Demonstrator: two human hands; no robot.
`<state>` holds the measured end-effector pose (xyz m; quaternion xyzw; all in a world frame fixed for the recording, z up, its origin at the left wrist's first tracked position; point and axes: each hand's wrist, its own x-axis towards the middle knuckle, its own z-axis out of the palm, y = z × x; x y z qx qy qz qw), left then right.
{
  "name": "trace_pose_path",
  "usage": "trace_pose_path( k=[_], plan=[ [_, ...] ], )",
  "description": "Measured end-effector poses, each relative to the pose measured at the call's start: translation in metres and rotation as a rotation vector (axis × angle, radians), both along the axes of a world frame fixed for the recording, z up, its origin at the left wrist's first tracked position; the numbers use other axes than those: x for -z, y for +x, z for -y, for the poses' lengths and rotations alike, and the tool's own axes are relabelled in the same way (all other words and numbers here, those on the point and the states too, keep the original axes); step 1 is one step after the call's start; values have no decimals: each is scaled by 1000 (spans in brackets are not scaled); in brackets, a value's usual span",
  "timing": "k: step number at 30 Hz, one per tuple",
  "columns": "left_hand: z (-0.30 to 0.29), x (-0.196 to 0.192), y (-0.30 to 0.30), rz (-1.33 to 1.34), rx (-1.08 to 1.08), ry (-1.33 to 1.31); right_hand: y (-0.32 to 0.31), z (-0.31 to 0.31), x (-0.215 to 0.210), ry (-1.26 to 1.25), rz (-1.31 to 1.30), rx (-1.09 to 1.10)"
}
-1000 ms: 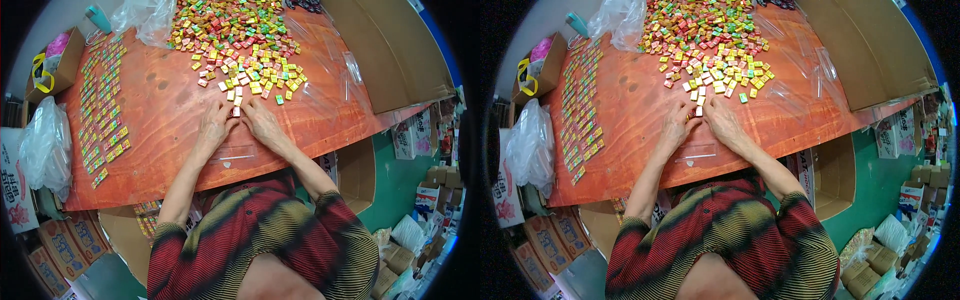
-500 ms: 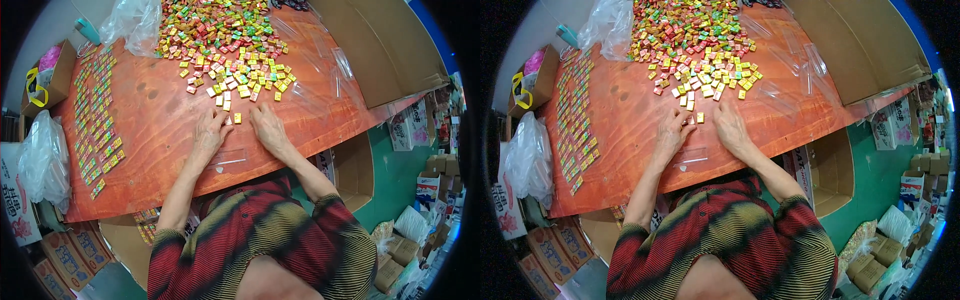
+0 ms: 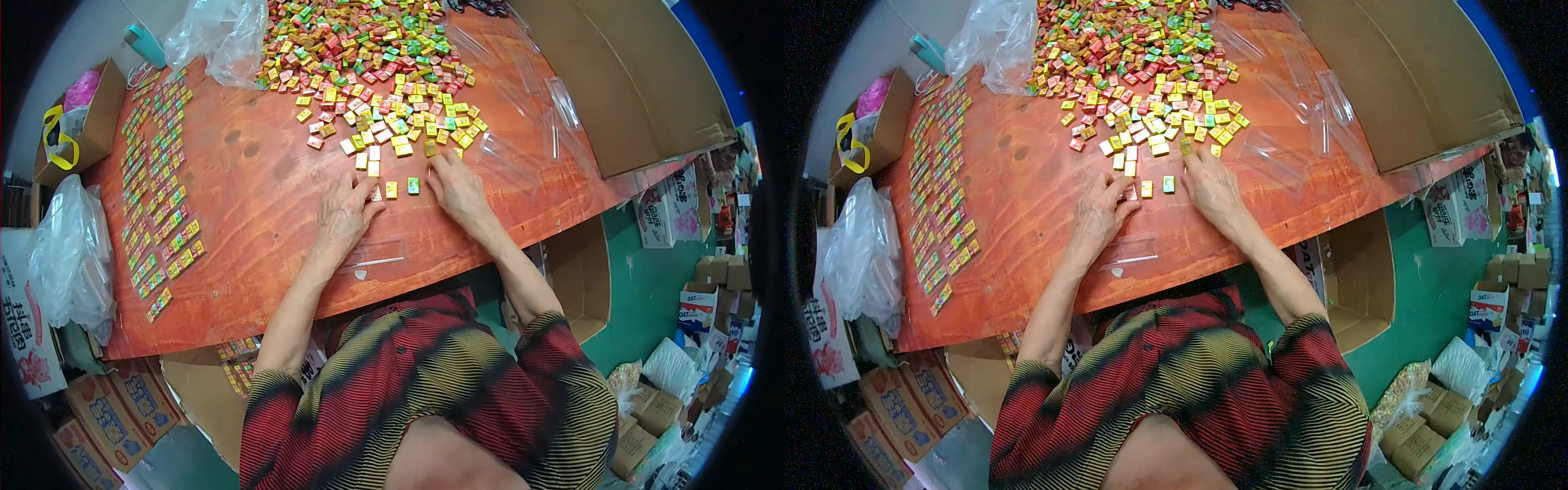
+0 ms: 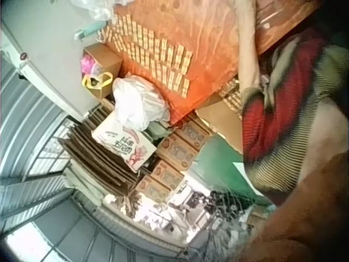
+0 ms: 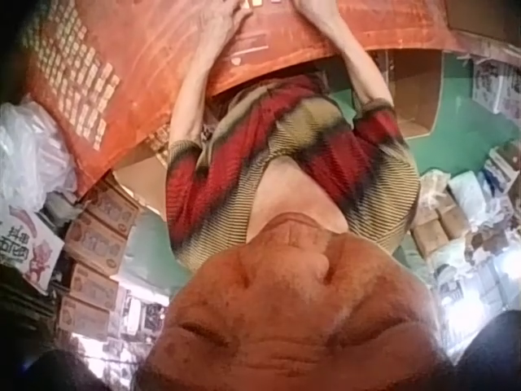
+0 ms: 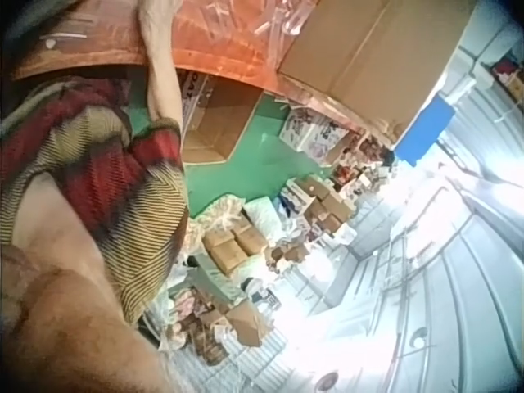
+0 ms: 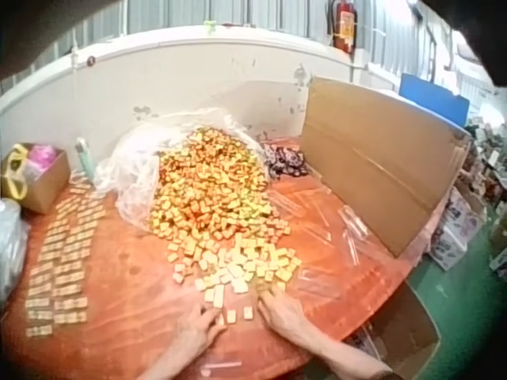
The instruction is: Sorting and arranging small square packets on a table before placing them into a shipping box.
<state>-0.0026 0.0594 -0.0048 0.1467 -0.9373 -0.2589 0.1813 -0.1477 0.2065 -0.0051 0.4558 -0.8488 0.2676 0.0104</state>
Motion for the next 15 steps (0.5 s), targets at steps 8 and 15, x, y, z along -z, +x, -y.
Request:
trace_pose_path(
  k=[8, 15],
  plan=[
    [1, -2, 0, 3, 17, -16, -12, -11, -5, 72, 5, 69],
    [1, -1, -1, -2, 28, -7, 1, -15, -2, 136, 95, 8]
  ],
)
